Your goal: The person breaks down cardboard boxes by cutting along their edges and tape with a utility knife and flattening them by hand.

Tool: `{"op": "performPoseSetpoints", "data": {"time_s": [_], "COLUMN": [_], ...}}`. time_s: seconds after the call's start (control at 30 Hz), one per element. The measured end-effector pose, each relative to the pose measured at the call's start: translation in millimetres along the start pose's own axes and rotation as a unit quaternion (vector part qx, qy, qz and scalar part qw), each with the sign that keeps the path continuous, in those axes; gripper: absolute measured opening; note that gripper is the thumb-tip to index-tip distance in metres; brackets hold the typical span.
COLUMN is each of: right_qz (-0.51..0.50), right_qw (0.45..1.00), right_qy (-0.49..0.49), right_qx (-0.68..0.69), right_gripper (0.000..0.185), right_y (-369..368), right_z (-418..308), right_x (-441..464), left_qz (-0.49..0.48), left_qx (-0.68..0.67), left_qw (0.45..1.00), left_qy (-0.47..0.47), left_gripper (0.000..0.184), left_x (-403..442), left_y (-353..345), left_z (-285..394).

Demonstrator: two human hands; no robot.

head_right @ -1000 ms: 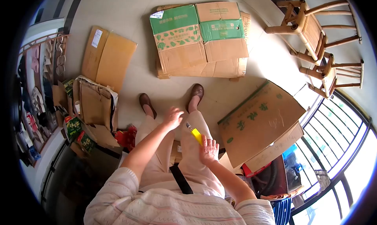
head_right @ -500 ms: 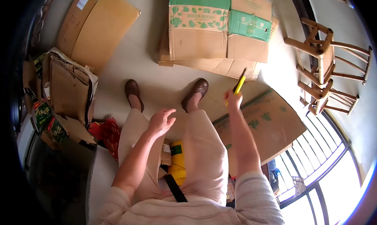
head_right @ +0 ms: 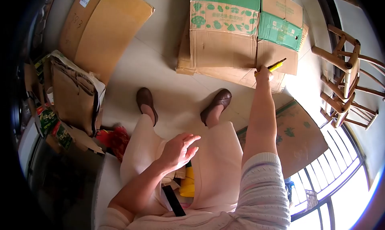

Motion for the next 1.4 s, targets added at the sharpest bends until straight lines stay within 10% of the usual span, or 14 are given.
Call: {"op": "performPoseSetpoints", "data": {"time_s": [0.2, 0.33, 0.67, 1.0, 1.2, 1.27, 1.4], "right_qz": [-0.02, 0.012, 0.048, -0.339, -0.379, -0.39, -0.428], "right_qw": [0.997, 0.987, 0.994, 0.925, 0.878, 0.87, 0.842], "right_qy": [0.033, -0.021, 0.057, 0.015, -0.013, -0.004, -0.029], "right_qx": [-0.06, 0.156, -0.077, -0.173, -0.29, -0.301, -0.329], "right_gripper": [0.013, 0.012, 0.024, 0.012, 0.012, 0.012, 0.013], "right_y": [41, 53, 73, 58, 21, 15, 17], "right_z": [21, 72, 55, 163, 197, 197, 197], "right_x": [5, -22, -58, -354, -381, -386, -380], "left_qz": [-0.021, -0.028, -0.017, 0.093, 0.414, 0.466, 0.368], "left_qx": [-0.004, 0.002, -0.008, -0.059, 0.018, 0.311, 0.451], "left_qw": [1.0, 1.0, 1.0, 0.987, 0.896, 0.812, 0.738], "left_qy": [0.002, -0.009, -0.013, 0.121, 0.16, 0.164, 0.341], "left_gripper": [0.029, 0.029, 0.031, 0.027, 0.025, 0.046, 0.067], "left_x": [10, 13, 3, -4, -53, -74, -88], "left_y": [1, -2, -6, 17, 123, 167, 230], "left_z": [4, 4, -6, -37, -116, -170, -238]}}
Point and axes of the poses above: each hand's wrist, its own x-axis towards the middle knuckle, its own y-axis out of the back of the hand, z = x × y, the point moved 3 cm from there along x, towards the middle knuckle, and after that the axes turned 8 degrees about -y, right-handed, at the moved point
